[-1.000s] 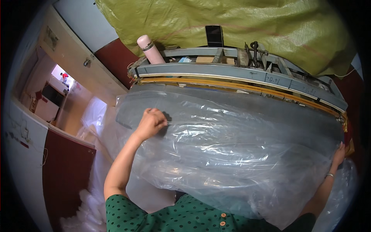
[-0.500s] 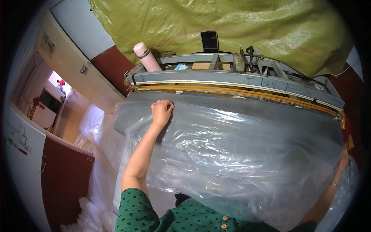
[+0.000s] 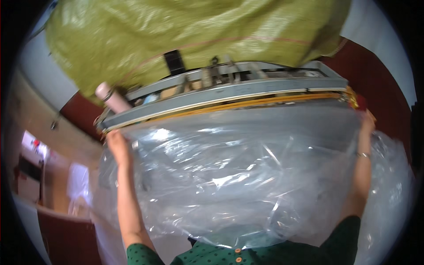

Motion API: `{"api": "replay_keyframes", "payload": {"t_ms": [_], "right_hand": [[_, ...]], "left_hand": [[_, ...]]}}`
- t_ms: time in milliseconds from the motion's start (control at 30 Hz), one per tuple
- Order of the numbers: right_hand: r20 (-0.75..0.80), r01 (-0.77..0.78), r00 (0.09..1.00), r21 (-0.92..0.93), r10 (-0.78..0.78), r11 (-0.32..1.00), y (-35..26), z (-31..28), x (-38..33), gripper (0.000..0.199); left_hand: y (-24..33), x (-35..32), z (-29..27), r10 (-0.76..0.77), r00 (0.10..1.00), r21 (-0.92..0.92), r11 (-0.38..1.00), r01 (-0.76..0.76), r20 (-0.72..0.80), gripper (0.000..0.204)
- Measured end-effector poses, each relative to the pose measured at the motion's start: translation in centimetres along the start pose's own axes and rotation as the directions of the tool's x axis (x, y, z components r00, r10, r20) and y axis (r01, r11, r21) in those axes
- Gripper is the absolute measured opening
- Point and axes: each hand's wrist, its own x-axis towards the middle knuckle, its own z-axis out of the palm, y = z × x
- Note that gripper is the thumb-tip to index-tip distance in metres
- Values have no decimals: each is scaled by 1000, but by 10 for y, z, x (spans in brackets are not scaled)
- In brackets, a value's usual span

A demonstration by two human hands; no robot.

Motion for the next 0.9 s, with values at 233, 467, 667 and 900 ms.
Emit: {"api": "replay_keyframes", "payload": {"t_ms": [233,467,667,900], "right_hand": [[-104,126,992,616,-78,778,-159,-1,-86,20],[89,-71,996,892,-20,447,-203,31,-71,18],[108,-131,991,907,81,400,-210,37,-69,16],[-91,-56,957,874,276,483,-175,62,-55,15]], "left_hand": [[-140,11,-24,99,995,411,907,-92,4,17],[-191,61,-19,-68,998,34,997,67,15,17],[-186,66,-13,-9,999,-9,1000,10,44,20],[-174,58,0,-186,981,-36,982,184,-56,11]]}}
